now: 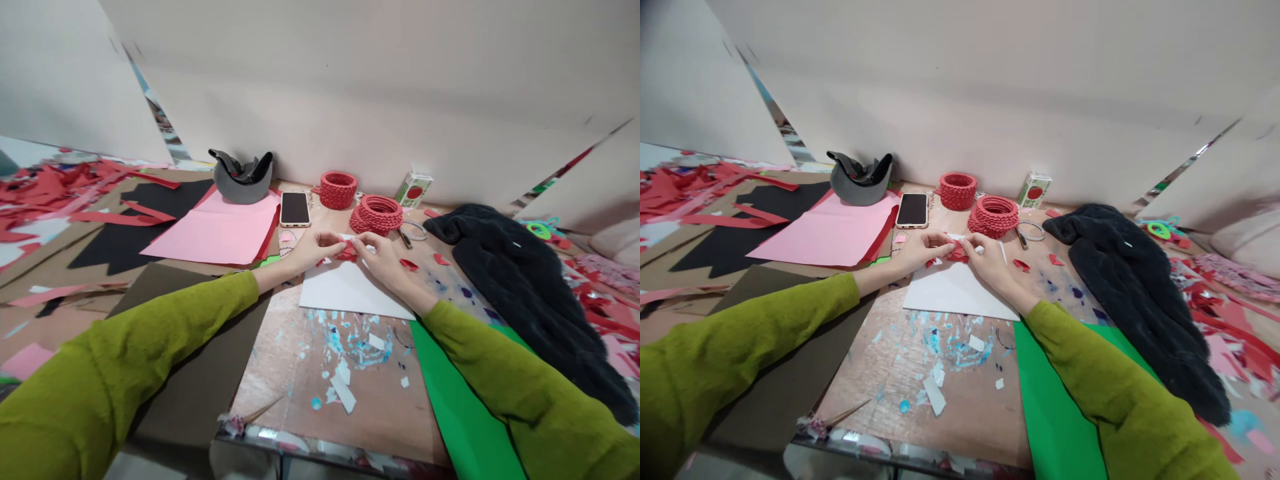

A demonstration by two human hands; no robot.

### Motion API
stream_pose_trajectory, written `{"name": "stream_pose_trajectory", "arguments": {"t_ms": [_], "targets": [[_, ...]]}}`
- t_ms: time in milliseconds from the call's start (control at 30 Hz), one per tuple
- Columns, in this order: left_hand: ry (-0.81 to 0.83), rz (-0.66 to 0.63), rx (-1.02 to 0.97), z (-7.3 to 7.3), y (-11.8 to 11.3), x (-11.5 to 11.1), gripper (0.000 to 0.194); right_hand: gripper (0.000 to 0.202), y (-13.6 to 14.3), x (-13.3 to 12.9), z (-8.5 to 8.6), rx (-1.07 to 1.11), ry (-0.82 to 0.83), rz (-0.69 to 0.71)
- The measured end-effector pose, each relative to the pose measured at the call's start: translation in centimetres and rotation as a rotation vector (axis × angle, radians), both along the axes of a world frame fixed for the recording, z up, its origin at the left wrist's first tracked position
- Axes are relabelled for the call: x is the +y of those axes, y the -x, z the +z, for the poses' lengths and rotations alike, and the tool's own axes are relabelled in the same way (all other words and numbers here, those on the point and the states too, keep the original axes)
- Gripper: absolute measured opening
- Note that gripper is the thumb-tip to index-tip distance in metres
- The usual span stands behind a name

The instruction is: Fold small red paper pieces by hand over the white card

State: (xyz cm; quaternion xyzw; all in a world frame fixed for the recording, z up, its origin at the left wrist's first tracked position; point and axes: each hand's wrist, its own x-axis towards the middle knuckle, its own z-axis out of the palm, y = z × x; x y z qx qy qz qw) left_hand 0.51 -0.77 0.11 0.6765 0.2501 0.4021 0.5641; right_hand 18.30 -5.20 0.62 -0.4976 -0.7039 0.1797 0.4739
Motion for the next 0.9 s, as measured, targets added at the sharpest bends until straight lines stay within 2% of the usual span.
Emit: {"name": "stream_pose_trajectory", "arguments": {"t_ms": [233, 333, 633, 900], "targets": [[0.010, 0.039, -0.023, -0.4, 0.1, 0.1, 0.028, 0.018, 0.5, -0.8, 0.2, -0.126, -0.118, -0.126], [0.023, 0.058, -0.012, -0.5, 0.2, 0.4, 0.029, 0.016, 0.6, -1.1, 0.1, -0.173, -0.192, -0.137], [0.099, 0.035, -0.051, -0.4, 0.3, 0.3, 0.026, 0.010, 0.5, -1.1, -0.3, -0.334, -0.366, -0.128], [0.112, 0.000, -0.126, -0.1, 0.4, 0.4, 0.032, 0.010, 0.1, -1.1, -0.2, -0.346, -0.378, -0.034]]}}
